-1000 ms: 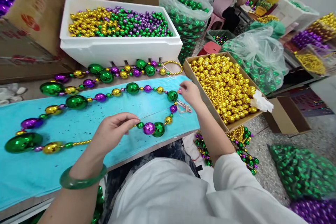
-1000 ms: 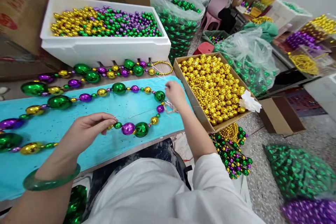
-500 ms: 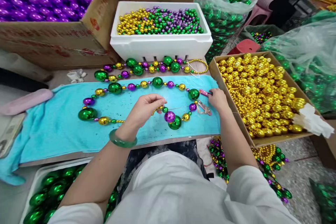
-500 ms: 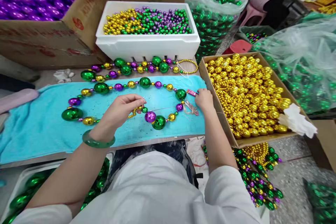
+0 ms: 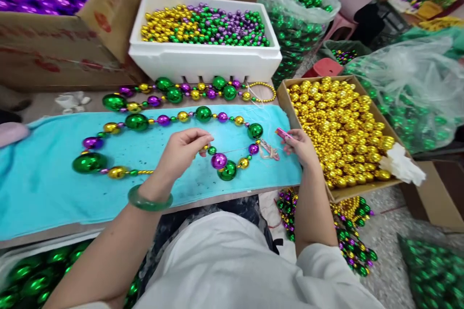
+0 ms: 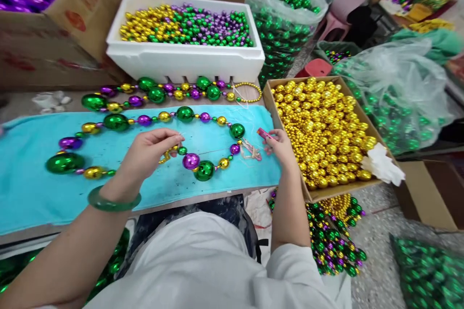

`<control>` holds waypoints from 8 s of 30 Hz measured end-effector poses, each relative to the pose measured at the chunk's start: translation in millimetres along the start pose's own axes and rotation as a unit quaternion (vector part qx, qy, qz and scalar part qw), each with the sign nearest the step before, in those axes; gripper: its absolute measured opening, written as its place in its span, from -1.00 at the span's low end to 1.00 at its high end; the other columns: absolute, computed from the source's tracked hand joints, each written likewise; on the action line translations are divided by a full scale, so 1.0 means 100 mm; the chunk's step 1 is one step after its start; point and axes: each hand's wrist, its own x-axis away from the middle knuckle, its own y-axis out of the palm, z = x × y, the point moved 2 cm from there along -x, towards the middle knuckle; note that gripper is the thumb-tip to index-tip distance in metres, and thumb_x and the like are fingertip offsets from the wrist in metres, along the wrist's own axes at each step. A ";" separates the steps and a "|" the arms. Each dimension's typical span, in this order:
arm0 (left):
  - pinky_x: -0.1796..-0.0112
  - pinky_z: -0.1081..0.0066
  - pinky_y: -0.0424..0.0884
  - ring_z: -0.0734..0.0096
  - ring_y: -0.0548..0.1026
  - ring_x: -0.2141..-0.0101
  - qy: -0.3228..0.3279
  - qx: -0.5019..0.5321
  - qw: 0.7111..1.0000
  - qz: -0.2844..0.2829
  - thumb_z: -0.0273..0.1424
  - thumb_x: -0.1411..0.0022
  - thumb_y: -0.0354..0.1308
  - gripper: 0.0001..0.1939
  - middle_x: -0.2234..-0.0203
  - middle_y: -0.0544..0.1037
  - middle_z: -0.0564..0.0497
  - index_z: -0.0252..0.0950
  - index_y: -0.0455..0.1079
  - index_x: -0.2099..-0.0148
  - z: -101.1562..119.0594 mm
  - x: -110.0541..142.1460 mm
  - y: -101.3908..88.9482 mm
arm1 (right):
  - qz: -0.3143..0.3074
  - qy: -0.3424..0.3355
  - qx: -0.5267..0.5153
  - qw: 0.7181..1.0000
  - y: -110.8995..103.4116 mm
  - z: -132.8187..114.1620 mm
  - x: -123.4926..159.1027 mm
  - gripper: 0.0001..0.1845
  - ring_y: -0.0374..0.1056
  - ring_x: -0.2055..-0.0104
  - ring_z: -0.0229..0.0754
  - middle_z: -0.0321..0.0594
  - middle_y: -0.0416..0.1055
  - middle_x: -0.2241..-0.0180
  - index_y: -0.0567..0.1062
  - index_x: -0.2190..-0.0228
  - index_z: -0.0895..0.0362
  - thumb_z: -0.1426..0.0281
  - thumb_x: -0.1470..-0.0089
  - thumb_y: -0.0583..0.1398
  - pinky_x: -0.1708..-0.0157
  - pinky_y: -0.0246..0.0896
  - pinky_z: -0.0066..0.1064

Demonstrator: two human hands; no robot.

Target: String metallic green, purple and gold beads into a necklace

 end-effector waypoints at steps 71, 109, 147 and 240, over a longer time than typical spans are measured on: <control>0.57 0.54 0.34 0.51 0.40 0.53 0.005 0.039 0.993 -0.114 -0.20 -0.01 0.27 -0.76 0.55 0.50 0.02 -0.29 0.52 0.40 -0.09 0.07 0.12 | -0.366 -0.158 -0.147 0.905 1.25 -0.62 0.76 -0.66 0.48 0.11 -0.10 -0.19 0.61 0.21 0.66 0.29 0.05 0.09 0.02 0.33 0.08 0.35 -0.28; 0.42 0.46 0.38 0.49 0.38 0.41 -0.003 0.142 0.985 -0.098 -0.40 0.01 0.30 -0.58 0.21 0.48 -0.05 -0.23 0.49 0.03 -0.18 -0.02 -0.03 | 0.080 -0.174 0.439 0.878 0.22 -0.14 -0.01 -0.68 0.35 0.10 0.02 0.02 0.50 0.17 0.58 0.17 0.20 0.31 -0.16 0.13 0.13 0.20 -0.24; 0.21 0.39 0.48 0.39 0.51 0.25 0.069 0.136 0.982 -0.116 -0.42 -0.04 0.35 -0.67 0.31 0.55 -0.01 -0.28 0.46 0.10 -0.21 0.00 0.07 | -0.261 -0.155 -0.238 0.923 1.10 -0.46 0.42 -0.55 0.13 0.53 -0.33 -0.32 0.26 0.50 0.50 0.27 0.12 -0.02 -0.14 0.14 0.55 0.07 -0.44; 0.17 0.36 0.49 0.44 0.49 0.21 0.223 -0.070 0.970 -0.061 -0.46 -0.24 0.12 -0.60 0.02 0.38 -0.07 -0.16 0.33 -0.13 -0.12 0.04 0.05 | -0.296 -0.318 0.070 0.898 1.45 -0.95 0.76 -0.38 0.43 0.13 -0.09 -0.11 0.49 0.07 0.32 -0.15 0.09 0.34 -0.04 0.25 0.13 0.32 -0.25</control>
